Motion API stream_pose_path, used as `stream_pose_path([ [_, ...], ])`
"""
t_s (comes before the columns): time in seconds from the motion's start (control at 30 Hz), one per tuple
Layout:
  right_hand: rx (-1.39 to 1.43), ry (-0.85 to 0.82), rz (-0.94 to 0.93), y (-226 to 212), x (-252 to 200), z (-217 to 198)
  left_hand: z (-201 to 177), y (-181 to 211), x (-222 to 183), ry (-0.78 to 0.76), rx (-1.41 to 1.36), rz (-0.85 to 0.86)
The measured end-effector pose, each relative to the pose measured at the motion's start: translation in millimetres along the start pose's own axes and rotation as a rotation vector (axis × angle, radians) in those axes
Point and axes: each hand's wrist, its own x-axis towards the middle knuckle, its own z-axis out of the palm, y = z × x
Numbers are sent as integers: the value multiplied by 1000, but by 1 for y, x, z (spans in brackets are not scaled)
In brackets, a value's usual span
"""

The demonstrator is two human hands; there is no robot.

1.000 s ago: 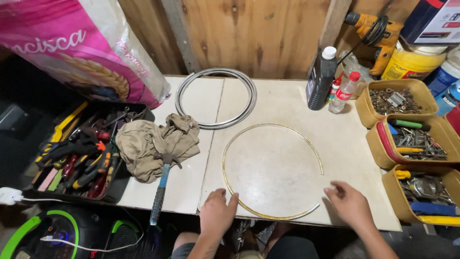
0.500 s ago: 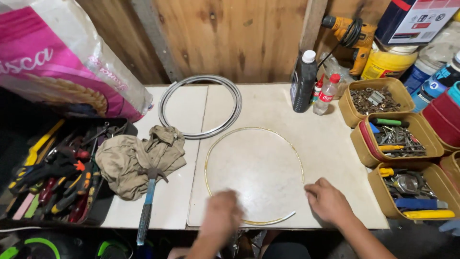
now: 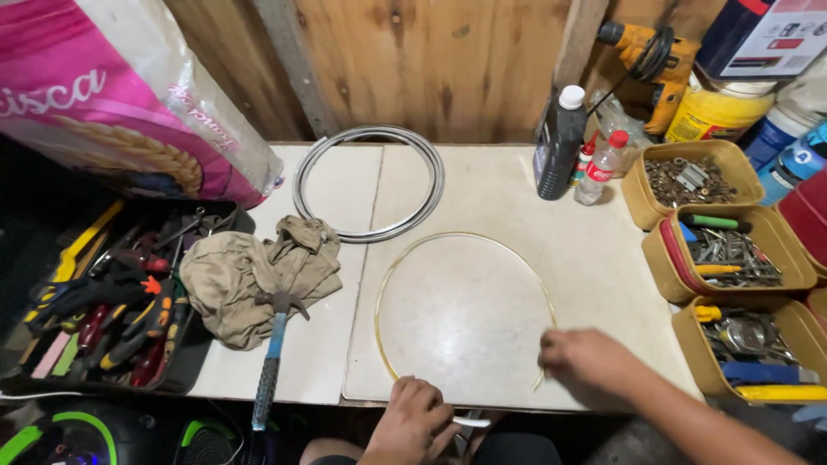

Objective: Repairing a circular metal hoop using a hammer and pliers on a workbench

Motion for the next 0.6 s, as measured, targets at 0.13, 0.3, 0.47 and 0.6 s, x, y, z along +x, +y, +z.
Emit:
stream_pose_path([
  [0.13,74,125,52,-21,-24,34,-1,-5,2,1,-105,-48],
  [0.3,145,232,159,-38,-43,57,10,-3,8,11,-132,-78],
  [0.47,151,296,199,-43,-46,59,23,-2,16,-3,-123,-101],
  [0.6,157,267,189,-38,-44,63,24,0,18,9,-102,-95],
])
